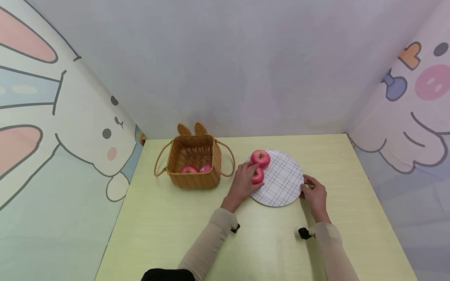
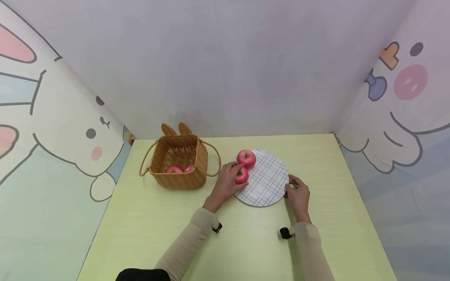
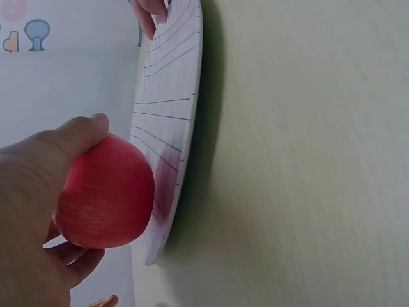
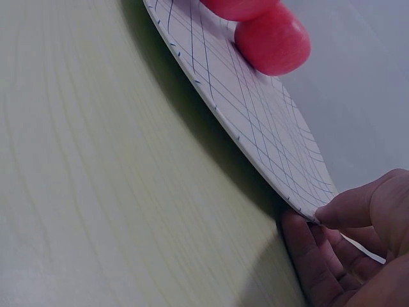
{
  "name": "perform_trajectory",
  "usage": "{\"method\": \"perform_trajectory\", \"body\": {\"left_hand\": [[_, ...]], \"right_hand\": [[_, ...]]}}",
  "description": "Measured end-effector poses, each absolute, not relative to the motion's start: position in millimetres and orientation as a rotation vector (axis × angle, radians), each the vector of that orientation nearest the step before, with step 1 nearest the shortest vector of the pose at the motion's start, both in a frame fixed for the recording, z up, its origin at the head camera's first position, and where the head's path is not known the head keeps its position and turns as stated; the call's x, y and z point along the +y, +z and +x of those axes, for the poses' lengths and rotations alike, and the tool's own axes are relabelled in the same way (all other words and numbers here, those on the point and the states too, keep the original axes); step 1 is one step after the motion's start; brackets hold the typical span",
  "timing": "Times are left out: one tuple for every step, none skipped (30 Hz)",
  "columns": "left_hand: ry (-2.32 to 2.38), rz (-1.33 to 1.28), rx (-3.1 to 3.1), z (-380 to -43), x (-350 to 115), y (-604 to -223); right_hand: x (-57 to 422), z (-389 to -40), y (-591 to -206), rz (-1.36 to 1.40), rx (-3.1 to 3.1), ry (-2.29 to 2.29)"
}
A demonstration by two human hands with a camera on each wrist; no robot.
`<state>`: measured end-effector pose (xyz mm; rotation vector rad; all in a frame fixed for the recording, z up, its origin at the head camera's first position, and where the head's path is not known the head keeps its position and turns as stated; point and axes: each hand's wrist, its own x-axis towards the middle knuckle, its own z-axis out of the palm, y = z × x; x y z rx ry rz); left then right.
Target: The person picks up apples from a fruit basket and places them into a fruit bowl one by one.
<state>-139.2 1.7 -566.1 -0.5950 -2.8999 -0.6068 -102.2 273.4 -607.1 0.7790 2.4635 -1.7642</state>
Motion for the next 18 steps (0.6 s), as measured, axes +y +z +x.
{"method": "perform_trajectory", "body": {"left_hand": [[-0.614, -0.598, -2.9, -138.9, 2.0, -567.8], [-0.622, -0.602, -2.901, -138.7, 2.1, -569.4], [-0.629, -0.605, -2.903, -138.6, 2.2, -570.9], [-0.633, -0.607, -2.903, -138.5, 2.2, -572.2], [-0.633, -0.611, -2.902, -138.4, 2.3, -573.5], [-0.632, -0.615, -2.901, -138.4, 2.6, -574.4], [-0.63, -0.618, -2.9, -138.3, 2.8, -575.1], [-0.627, -0.618, -2.901, -138.2, 2.9, -575.6], [-0.621, -0.617, -2.901, -138.1, 3.2, -575.9], [-0.616, -0.614, -2.906, -138.0, 3.6, -576.0], [-0.616, -0.61, -2.91, -137.8, 4.1, -575.9], [-0.613, -0.607, -2.917, -137.9, 4.5, -575.8], [-0.616, -0.603, -2.923, -138.0, 4.8, -575.7], [-0.616, -0.6, -2.929, -138.1, 5.0, -575.7], [-0.616, -0.598, -2.936, -138.3, 5.3, -575.7], [-0.616, -0.596, -2.942, -138.5, 5.3, -575.9], [-0.613, -0.598, -2.943, -138.8, 5.6, -575.8], [-0.607, -0.599, -2.946, -139.2, 5.5, -576.1]], "right_hand": [[273.3, -102.3, -606.9, 0.778, 2.467, -1.761], [273.4, -102.6, -606.9, 0.785, 2.464, -1.76], [273.4, -102.8, -607.0, 0.784, 2.465, -1.761], [273.5, -102.9, -607.1, 0.783, 2.466, -1.762], [273.6, -103.1, -607.3, 0.782, 2.468, -1.763], [273.7, -103.3, -607.6, 0.783, 2.468, -1.764], [273.7, -103.4, -607.8, 0.783, 2.468, -1.764], [273.7, -103.3, -607.9, 0.784, 2.47, -1.762], [273.6, -103.2, -607.8, 0.783, 2.474, -1.759], [273.6, -103.2, -607.8, 0.782, 2.477, -1.756], [273.5, -103.0, -607.8, 0.781, 2.48, -1.754], [273.4, -102.9, -607.7, 0.781, 2.482, -1.751], [273.2, -102.8, -607.4, 0.781, 2.483, -1.749], [273.1, -102.8, -607.3, 0.782, 2.485, -1.747], [273.1, -102.9, -607.4, 0.782, 2.486, -1.745], [273.1, -103.2, -607.6, 0.784, 2.486, -1.743], [273.0, -103.2, -607.4, 0.784, 2.485, -1.744], [273.0, -103.3, -607.4, 0.785, 2.485, -1.742]]}}
